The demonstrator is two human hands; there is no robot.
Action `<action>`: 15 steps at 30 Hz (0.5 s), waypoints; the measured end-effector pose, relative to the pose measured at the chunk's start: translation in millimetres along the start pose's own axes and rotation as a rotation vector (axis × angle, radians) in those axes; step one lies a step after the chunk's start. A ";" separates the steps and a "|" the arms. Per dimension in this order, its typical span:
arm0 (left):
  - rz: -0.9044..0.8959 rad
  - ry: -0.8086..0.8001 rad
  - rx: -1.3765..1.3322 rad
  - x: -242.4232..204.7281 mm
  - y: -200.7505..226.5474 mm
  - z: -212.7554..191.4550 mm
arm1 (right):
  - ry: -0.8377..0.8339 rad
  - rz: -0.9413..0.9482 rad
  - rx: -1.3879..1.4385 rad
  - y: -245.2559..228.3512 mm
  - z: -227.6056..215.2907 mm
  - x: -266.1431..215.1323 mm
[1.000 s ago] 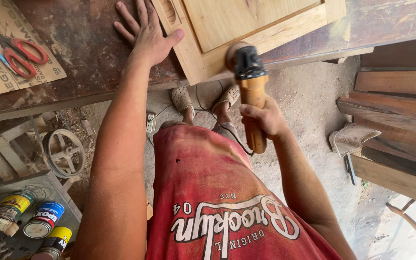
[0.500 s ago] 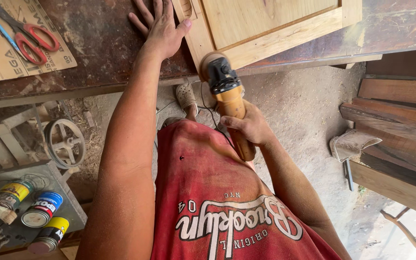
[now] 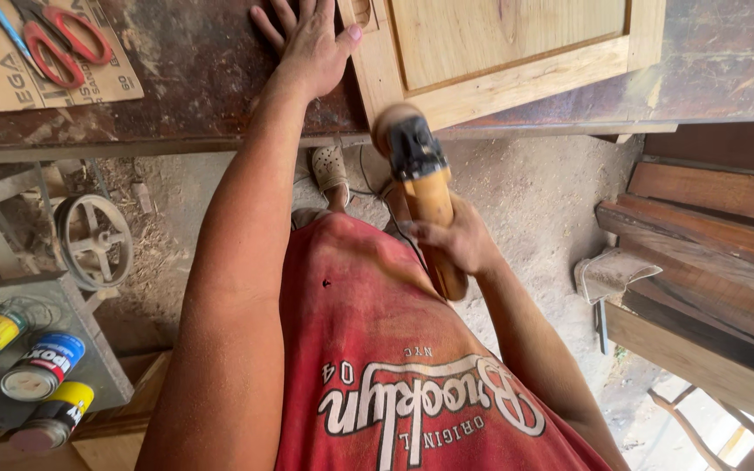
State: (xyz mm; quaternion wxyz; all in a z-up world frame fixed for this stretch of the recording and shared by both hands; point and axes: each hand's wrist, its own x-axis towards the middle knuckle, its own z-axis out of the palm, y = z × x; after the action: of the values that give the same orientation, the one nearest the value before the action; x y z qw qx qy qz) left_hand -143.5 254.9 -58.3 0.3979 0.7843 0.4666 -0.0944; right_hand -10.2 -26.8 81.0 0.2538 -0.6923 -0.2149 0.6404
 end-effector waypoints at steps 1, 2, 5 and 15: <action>-0.007 -0.005 0.000 6.2 -0.6 0.0 | 0.017 -0.031 -0.018 -1.5 -1.8 -3.1; -0.007 0.000 -0.004 10.2 -3.2 1.1 | 0.023 -0.060 -0.041 -2.9 -3.6 -6.6; 0.036 0.000 -0.129 2.9 -16.3 18.0 | -0.009 -0.010 -0.043 -0.1 0.4 -15.3; 0.025 0.045 -0.050 11.6 -11.2 9.2 | 0.004 0.012 0.068 -7.9 2.2 -3.0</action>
State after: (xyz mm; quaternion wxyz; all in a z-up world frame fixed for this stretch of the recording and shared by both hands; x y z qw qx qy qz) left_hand -144.2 258.8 -76.5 0.4076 0.7818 0.4680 -0.0602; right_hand -12.4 -22.3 88.2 0.2737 -0.6857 -0.1882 0.6476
